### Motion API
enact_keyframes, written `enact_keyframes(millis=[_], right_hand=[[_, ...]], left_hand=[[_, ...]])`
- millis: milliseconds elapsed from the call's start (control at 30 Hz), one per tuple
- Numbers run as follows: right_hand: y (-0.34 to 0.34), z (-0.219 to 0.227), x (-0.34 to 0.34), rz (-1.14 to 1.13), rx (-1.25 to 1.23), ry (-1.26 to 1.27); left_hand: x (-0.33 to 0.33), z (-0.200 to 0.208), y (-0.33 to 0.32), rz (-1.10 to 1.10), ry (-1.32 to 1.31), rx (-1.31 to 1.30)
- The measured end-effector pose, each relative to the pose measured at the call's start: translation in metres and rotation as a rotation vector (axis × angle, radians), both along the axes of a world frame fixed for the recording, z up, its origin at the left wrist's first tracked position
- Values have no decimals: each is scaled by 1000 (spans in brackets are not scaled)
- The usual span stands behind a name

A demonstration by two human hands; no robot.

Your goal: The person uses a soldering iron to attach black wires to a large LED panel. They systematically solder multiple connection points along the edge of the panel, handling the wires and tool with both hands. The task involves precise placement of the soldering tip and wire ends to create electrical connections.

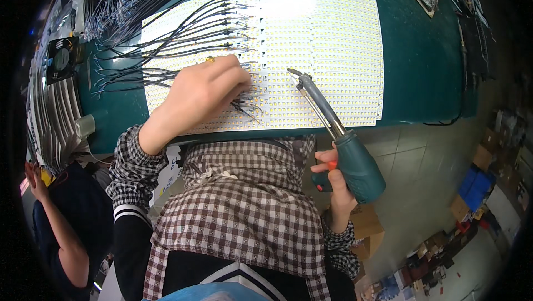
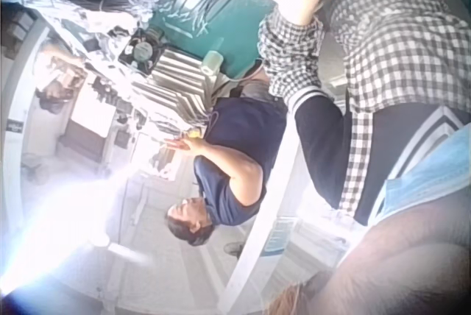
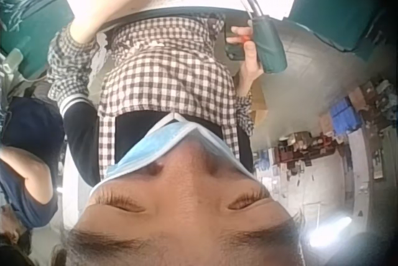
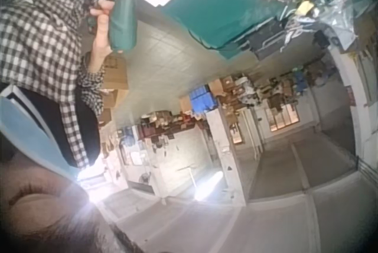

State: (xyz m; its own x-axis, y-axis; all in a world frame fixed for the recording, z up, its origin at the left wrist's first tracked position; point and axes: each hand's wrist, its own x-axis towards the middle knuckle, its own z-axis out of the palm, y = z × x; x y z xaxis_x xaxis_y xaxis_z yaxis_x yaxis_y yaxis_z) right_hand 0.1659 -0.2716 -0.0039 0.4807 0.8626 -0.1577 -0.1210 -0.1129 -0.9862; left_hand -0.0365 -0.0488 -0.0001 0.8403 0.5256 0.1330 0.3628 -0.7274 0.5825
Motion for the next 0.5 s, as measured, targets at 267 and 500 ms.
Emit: enact_keyframes(millis=[267,500], right_hand=[[1,-1,-4,15,14,-7],[-2,1,-9,6,-22,13]], left_hand=[[12,-10,-19,404,-128,-377],[14,-10,-18,397,-141,-422]])
